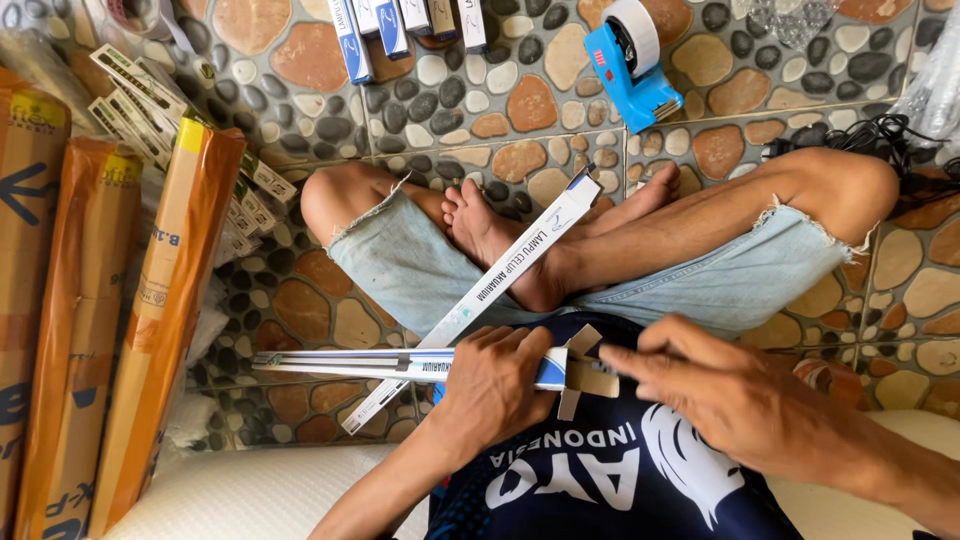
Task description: The person wraps long, thin items in bubble wrap and secures them with black zip ties. They then place the wrapped items into long cardboard boxes and seal the boxes with tape. The person repeats this process for multiple items.
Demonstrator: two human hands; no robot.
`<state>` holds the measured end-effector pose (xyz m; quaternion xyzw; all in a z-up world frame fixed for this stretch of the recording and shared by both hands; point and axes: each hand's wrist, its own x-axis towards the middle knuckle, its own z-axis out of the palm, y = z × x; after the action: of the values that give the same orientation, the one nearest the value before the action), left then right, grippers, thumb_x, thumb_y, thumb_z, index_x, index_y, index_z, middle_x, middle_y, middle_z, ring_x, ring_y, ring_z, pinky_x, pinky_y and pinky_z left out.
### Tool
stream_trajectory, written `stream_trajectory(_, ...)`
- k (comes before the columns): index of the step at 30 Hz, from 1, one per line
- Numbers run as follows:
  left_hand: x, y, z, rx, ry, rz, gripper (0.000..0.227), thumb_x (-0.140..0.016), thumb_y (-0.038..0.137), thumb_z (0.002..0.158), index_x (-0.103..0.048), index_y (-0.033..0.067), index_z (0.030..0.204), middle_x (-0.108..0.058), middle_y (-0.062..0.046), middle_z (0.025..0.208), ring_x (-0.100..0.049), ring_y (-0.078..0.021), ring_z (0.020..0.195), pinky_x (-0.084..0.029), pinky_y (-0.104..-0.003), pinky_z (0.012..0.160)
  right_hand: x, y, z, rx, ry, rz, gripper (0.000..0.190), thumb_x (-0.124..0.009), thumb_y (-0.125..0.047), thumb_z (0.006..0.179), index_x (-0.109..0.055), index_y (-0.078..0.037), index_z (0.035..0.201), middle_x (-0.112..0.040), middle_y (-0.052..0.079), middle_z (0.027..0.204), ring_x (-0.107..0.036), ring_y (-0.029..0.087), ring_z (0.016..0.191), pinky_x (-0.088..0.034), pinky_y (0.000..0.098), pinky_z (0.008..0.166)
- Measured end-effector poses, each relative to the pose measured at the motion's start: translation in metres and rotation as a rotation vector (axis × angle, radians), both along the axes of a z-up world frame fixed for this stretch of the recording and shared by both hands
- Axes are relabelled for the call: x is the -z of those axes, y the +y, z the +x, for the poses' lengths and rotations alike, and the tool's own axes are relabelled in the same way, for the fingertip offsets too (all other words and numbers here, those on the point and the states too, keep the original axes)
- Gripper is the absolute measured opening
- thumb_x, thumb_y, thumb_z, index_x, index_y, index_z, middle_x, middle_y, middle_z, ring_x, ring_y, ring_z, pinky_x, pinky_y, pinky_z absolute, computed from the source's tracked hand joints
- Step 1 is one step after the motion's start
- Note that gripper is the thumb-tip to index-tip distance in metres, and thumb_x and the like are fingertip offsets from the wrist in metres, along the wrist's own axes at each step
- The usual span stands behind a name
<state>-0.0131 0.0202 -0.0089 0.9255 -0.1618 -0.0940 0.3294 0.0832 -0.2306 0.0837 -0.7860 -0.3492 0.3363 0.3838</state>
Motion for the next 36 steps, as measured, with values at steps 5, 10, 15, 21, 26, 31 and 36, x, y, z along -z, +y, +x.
stream_trajectory(5, -0.004, 0.005, -0.004, -0.023, 0.012, -0.039, 0.032, -0.071, 0.02, 0.065, -0.048, 0.0094, 0.084, -0.057, -0.006, 0.064, -0.057, -0.0347, 0.054, -0.045, -0.043, 0.053, 0.001, 0.013, -0.007, -0.053, -0.239, 0.12, 0.032, -0.084, -0.015, 0.087, -0.07, -0.011, 0.116, -0.067, -0.002, 0.082, -0.068, 0.013, 0.064, -0.058, 0.0307, 0.063)
stream_trajectory(10, -0.005, 0.004, -0.014, 0.034, 0.067, -0.107, 0.023, -0.068, 0.015, 0.076, -0.047, 0.0096, 0.084, -0.057, -0.006, 0.062, -0.055, -0.0327, 0.051, -0.046, -0.044, 0.05, 0.0, 0.016, -0.003, -0.021, -0.237, 0.216, 0.019, -0.086, -0.009, 0.085, -0.07, -0.002, 0.094, -0.073, 0.004, 0.081, -0.073, 0.015, 0.07, -0.061, 0.0279, 0.063)
stream_trajectory(15, -0.01, 0.001, -0.01, 0.088, 0.112, -0.089, 0.031, -0.07, 0.017, 0.068, -0.053, 0.009, 0.093, -0.063, -0.008, 0.066, -0.06, -0.0331, 0.054, -0.048, -0.043, 0.053, 0.002, 0.024, -0.009, -0.15, -0.325, 0.226, 0.013, -0.07, -0.002, 0.097, -0.064, -0.006, 0.086, -0.064, 0.005, 0.078, -0.06, 0.019, 0.061, -0.052, 0.0347, 0.054)
stream_trajectory(21, -0.007, -0.012, -0.03, 0.124, 0.154, -0.074, 0.034, -0.075, 0.028, 0.073, -0.055, 0.011, 0.094, -0.065, -0.009, 0.068, -0.063, -0.0352, 0.056, -0.049, -0.045, 0.055, 0.006, 0.015, -0.039, -0.245, -0.396, 0.249, 0.006, -0.066, 0.0, 0.098, -0.071, 0.001, 0.1, -0.072, 0.011, 0.091, -0.067, 0.024, 0.072, -0.058, 0.0388, 0.063)
stream_trajectory(26, -0.007, -0.027, -0.051, 0.109, 0.136, -0.119, 0.027, -0.072, 0.021, 0.068, -0.052, 0.0123, 0.084, -0.06, -0.005, 0.067, -0.059, -0.0349, 0.054, -0.047, -0.046, 0.054, 0.015, 0.007, -0.067, -0.239, -0.528, 0.194, 0.018, -0.047, -0.005, 0.104, -0.062, -0.006, 0.095, -0.071, 0.016, 0.099, -0.072, 0.026, 0.079, -0.053, 0.039, 0.06)
stream_trajectory(31, 0.006, -0.036, -0.068, 0.245, 0.169, -0.082, 0.035, -0.076, 0.029, 0.065, -0.054, 0.0135, 0.088, -0.065, -0.005, 0.072, -0.063, -0.0336, 0.058, -0.05, -0.045, 0.057, 0.029, 0.002, -0.082, -0.279, -0.353, 0.238, 0.022, -0.048, -0.002, 0.107, -0.061, -0.003, 0.089, -0.065, 0.011, 0.088, -0.06, 0.024, 0.071, -0.049, 0.0368, 0.06)
stream_trajectory(36, 0.003, -0.042, -0.064, 0.237, 0.183, -0.141, 0.035, -0.074, 0.027, 0.065, -0.054, 0.0122, 0.09, -0.066, -0.006, 0.073, -0.065, -0.0358, 0.06, -0.05, -0.046, 0.058, 0.023, -0.009, -0.083, -0.244, -0.233, 0.185, 0.016, -0.049, -0.005, 0.106, -0.064, -0.001, 0.1, -0.068, 0.012, 0.09, -0.068, 0.028, 0.078, -0.054, 0.0411, 0.067)
